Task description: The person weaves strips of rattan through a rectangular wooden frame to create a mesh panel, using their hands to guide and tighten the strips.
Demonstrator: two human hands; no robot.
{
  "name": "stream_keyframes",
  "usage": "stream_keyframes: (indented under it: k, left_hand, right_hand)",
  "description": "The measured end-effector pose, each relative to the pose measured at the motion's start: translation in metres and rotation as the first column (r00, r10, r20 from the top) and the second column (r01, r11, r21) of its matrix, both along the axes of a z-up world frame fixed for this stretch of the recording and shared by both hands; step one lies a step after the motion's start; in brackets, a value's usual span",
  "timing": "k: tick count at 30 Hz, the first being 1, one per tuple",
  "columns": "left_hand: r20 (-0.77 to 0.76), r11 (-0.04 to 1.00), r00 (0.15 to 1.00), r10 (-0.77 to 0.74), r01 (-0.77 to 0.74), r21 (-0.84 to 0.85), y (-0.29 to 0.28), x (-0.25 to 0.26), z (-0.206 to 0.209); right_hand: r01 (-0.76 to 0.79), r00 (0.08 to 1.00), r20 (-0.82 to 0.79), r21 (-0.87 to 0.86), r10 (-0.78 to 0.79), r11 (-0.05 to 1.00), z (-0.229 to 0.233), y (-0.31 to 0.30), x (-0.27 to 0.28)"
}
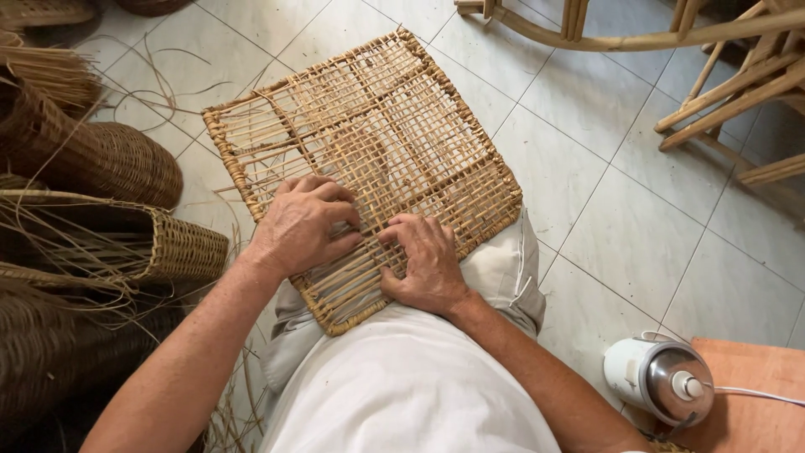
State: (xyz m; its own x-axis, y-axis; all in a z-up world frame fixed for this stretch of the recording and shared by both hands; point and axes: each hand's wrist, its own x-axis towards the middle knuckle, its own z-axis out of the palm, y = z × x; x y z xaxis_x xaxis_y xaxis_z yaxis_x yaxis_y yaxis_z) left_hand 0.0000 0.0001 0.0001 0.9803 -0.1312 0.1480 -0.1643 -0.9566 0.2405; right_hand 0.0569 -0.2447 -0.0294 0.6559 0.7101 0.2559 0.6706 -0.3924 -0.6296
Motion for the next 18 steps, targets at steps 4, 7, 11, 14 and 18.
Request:
stream_keyframes:
  k: [4, 7, 11, 14, 18]
  left_hand:
    - [0.014, 1.0, 1.0, 0.01, -0.01, -0.02, 0.0, 0.0, -0.006]
    - [0.029, 0.999, 1.0, 0.012, -0.011, -0.033, 0.0, 0.0, -0.005]
    - [0.281, 0.952, 0.957, 0.071, 0.02, -0.306, 0.005, 0.001, 0.014]
    - [0.393, 0.959, 0.905, 0.161, -0.05, -0.278, 0.05, 0.017, 0.006]
    - [0.263, 0.939, 0.901, 0.345, -0.334, -0.084, 0.096, 0.034, -0.014]
  right_hand:
    - [-0.005, 1.0, -0.019, 0.002, 0.005, 1.0, -0.001, -0.001, 0.001]
    - [-0.018, 1.0, -0.006, 0.014, 0.018, 1.0, -0.002, -0.003, 0.001]
    - [-0.027, 1.0, -0.005, 0.035, 0.027, 0.999, 0.007, -0.007, 0.001]
    - [-0.008, 1.0, 0.006, -0.006, 0.009, 1.0, 0.004, -0.001, 0.009]
    - [0.015, 0.997, 0.074, -0.046, -0.012, 0.999, 0.016, 0.017, 0.016]
